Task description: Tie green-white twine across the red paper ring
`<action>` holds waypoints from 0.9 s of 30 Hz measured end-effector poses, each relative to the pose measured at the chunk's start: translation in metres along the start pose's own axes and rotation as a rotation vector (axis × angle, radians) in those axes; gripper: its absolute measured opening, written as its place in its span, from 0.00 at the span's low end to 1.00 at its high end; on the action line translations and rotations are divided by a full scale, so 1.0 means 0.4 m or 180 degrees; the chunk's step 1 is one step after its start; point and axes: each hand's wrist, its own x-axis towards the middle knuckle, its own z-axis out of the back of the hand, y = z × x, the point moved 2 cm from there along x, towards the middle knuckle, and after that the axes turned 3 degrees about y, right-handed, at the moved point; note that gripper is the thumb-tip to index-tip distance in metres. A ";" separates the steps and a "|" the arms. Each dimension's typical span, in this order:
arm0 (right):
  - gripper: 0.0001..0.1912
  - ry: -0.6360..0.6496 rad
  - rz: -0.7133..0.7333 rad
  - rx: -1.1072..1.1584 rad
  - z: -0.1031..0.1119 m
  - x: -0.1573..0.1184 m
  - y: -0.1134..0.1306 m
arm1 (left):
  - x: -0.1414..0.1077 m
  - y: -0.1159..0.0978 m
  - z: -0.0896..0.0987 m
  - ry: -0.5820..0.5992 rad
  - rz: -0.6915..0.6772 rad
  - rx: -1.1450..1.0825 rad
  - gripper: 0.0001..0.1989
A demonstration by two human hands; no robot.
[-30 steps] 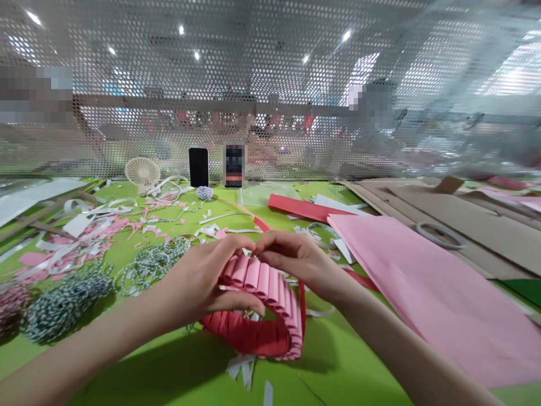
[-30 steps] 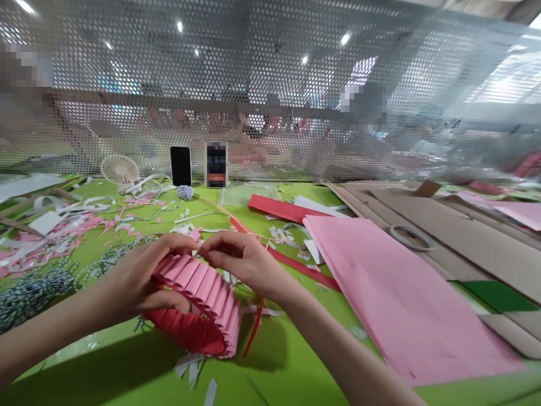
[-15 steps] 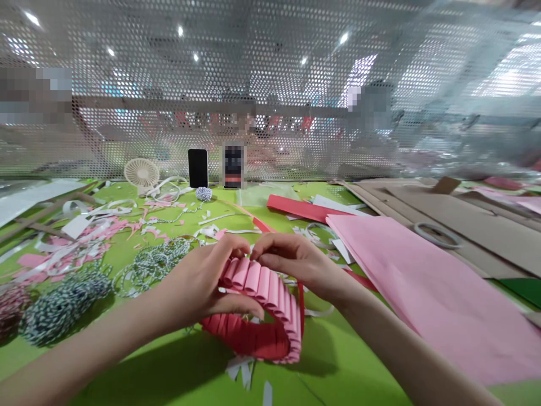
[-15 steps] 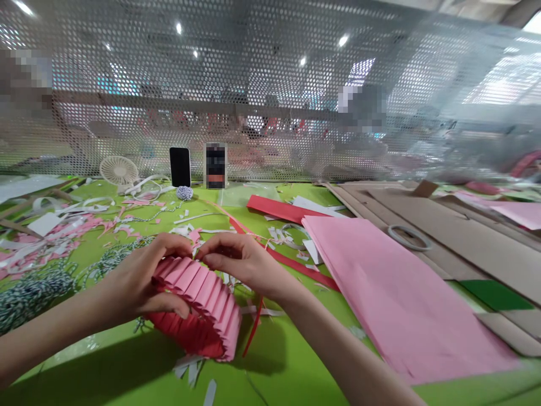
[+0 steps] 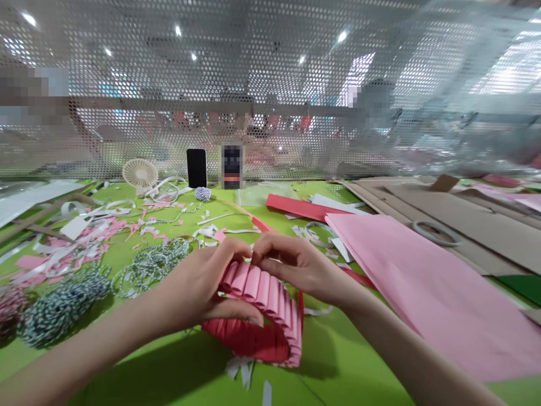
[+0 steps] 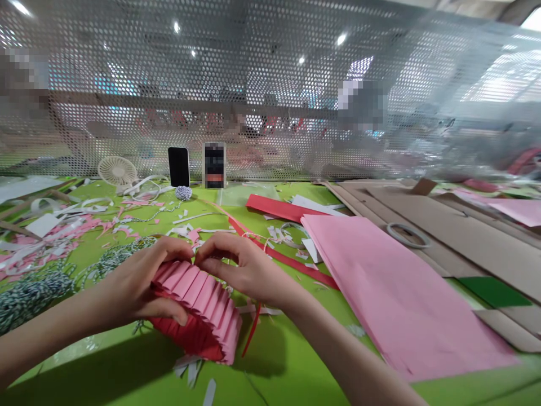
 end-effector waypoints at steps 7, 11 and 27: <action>0.05 0.0020 -0.0281 0.0949 0.001 0.010 -0.017 | 0.005 0.003 -0.002 0.0027 0.0153 -0.0097 0.27; 0.05 -0.0036 -0.0409 0.1279 -0.007 0.010 -0.028 | 0.003 0.008 -0.003 -0.0027 0.0108 -0.0102 0.25; 0.06 -0.0230 -0.0843 0.1620 -0.012 0.004 -0.038 | 0.005 0.011 -0.010 0.0294 0.0858 -0.0432 0.23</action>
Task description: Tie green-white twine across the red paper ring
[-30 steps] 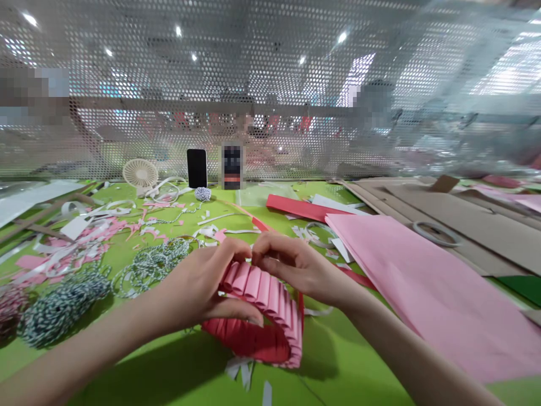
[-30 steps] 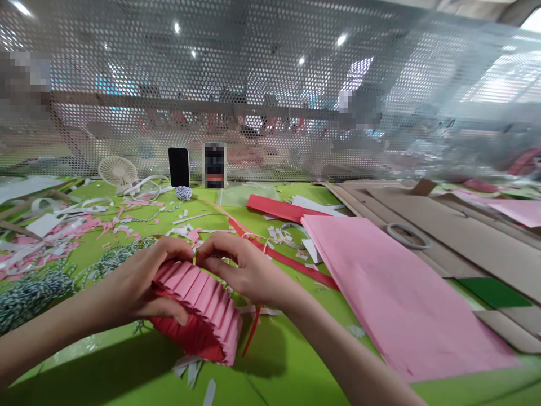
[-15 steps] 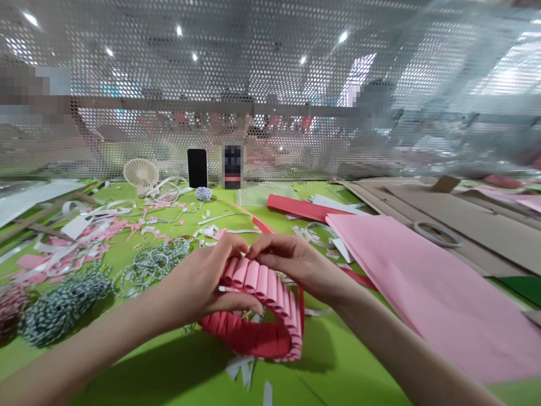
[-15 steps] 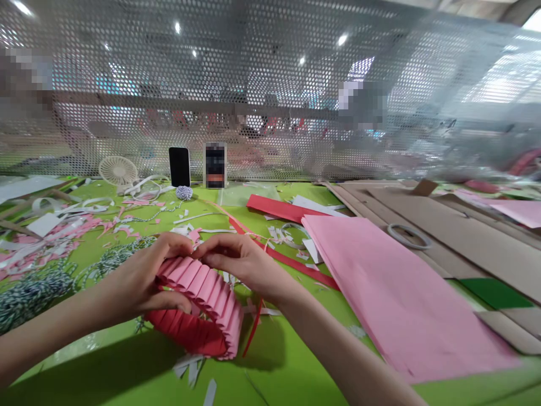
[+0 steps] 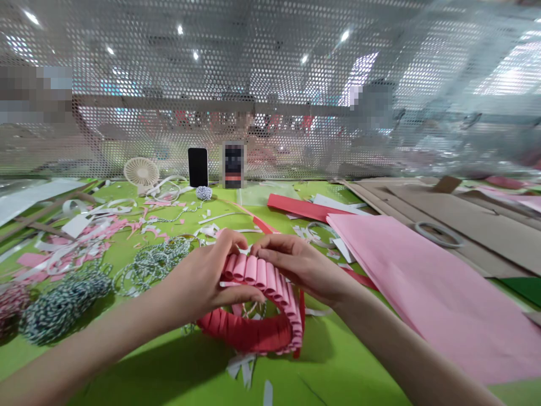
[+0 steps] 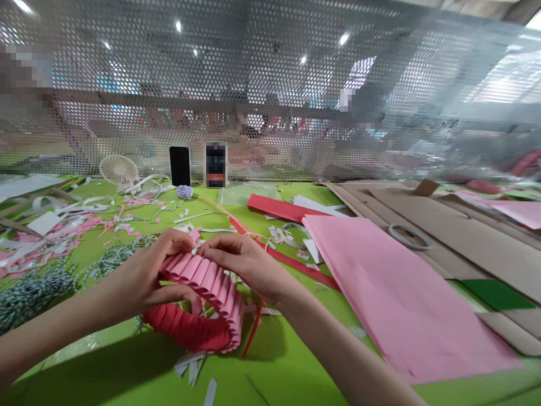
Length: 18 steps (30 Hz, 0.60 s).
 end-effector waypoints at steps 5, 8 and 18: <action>0.11 0.0145 -0.0442 0.0712 -0.006 -0.002 -0.009 | 0.004 -0.006 0.004 0.0066 0.0602 -0.0134 0.17; 0.11 0.0315 -0.0556 0.1042 -0.015 -0.001 -0.016 | 0.007 0.002 0.004 0.0120 0.0689 -0.0278 0.17; 0.04 0.0006 -0.0707 0.1110 -0.005 0.013 -0.041 | 0.004 0.017 -0.001 0.0283 0.0734 -0.0862 0.14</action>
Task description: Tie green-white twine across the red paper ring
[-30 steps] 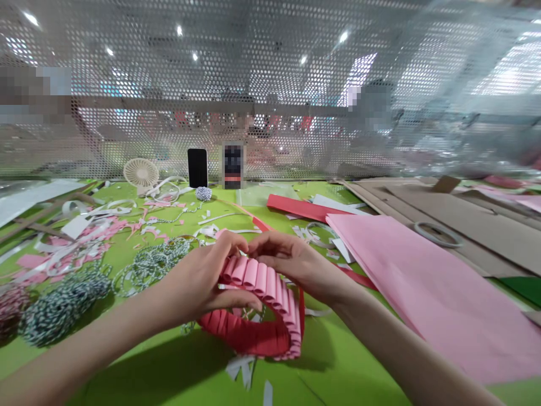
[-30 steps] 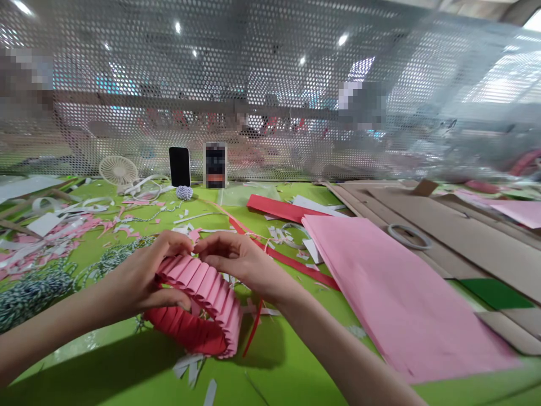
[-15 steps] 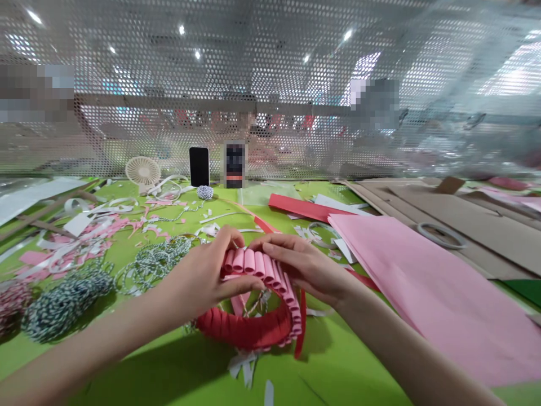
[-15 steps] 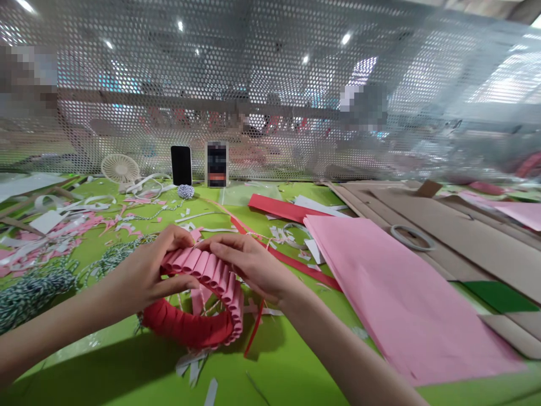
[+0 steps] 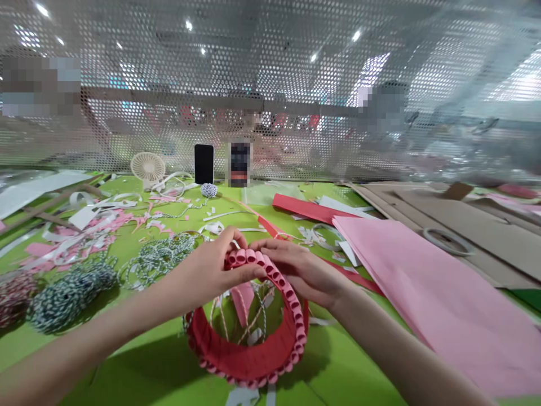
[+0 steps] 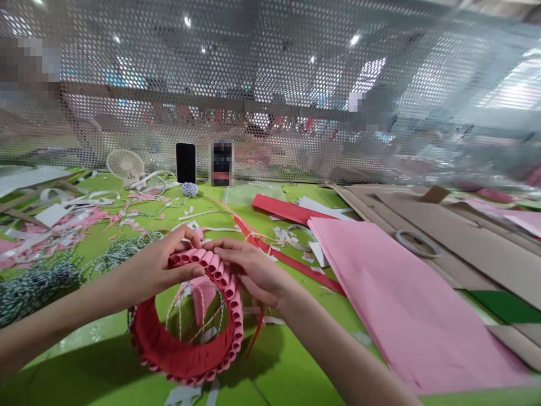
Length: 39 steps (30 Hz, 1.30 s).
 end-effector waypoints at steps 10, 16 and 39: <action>0.02 0.0043 0.0088 0.0019 0.005 0.001 0.002 | 0.002 -0.012 0.003 0.0055 -0.0089 -0.0126 0.13; 0.07 0.0338 0.0223 -0.0293 0.005 -0.015 0.020 | -0.009 -0.024 0.006 0.0095 -0.0521 -0.0235 0.13; 0.06 -0.0255 0.1761 -0.4066 -0.106 -0.138 0.093 | -0.053 -0.070 0.001 -0.0506 -0.2276 0.2402 0.05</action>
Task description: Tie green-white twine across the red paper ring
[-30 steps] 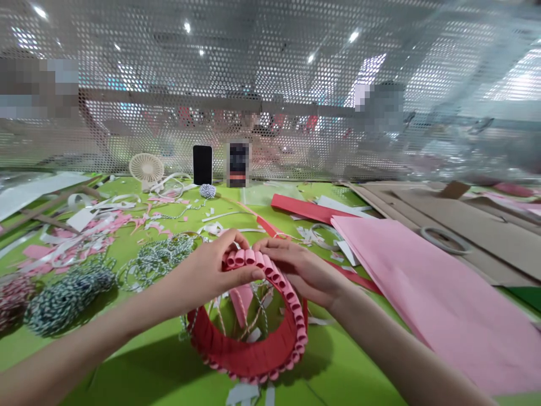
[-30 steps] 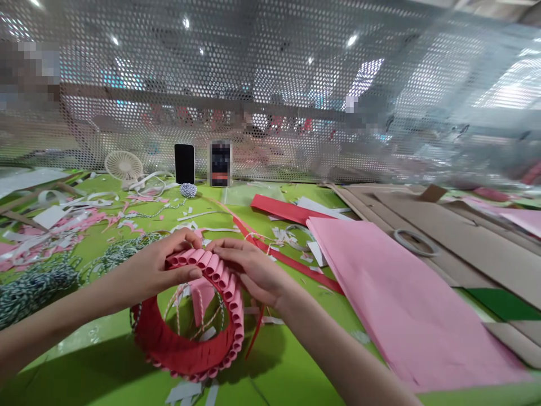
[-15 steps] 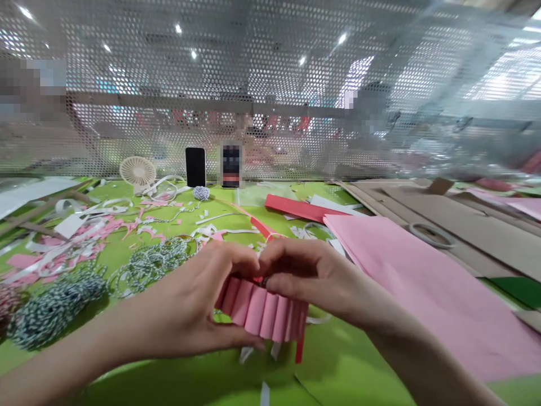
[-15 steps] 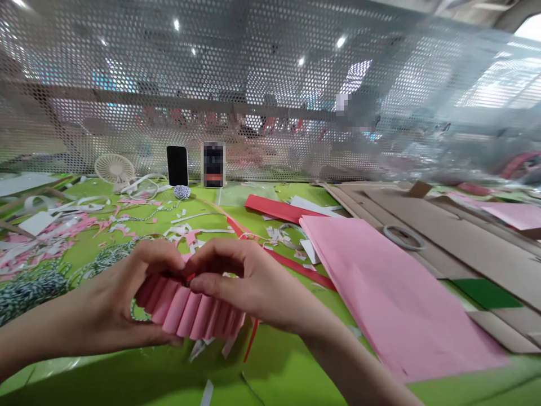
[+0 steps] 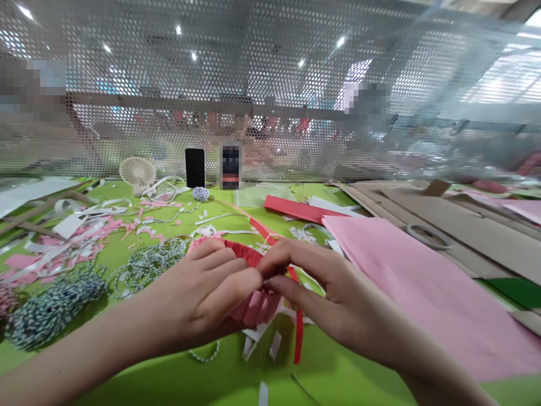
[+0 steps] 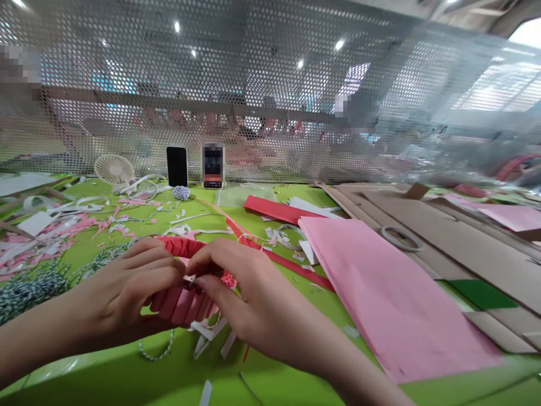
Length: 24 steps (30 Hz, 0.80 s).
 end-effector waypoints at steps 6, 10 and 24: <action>0.07 0.0007 0.0054 -0.0076 -0.008 0.003 0.000 | 0.003 0.000 -0.005 -0.0310 -0.0187 0.0041 0.09; 0.09 0.0008 -0.0172 0.0632 -0.015 0.008 -0.013 | 0.004 -0.001 -0.005 -0.0337 -0.0212 -0.0031 0.10; 0.14 -0.0030 -0.0362 0.1323 -0.016 0.012 -0.031 | 0.002 0.008 -0.014 -0.0521 -0.0234 -0.0229 0.10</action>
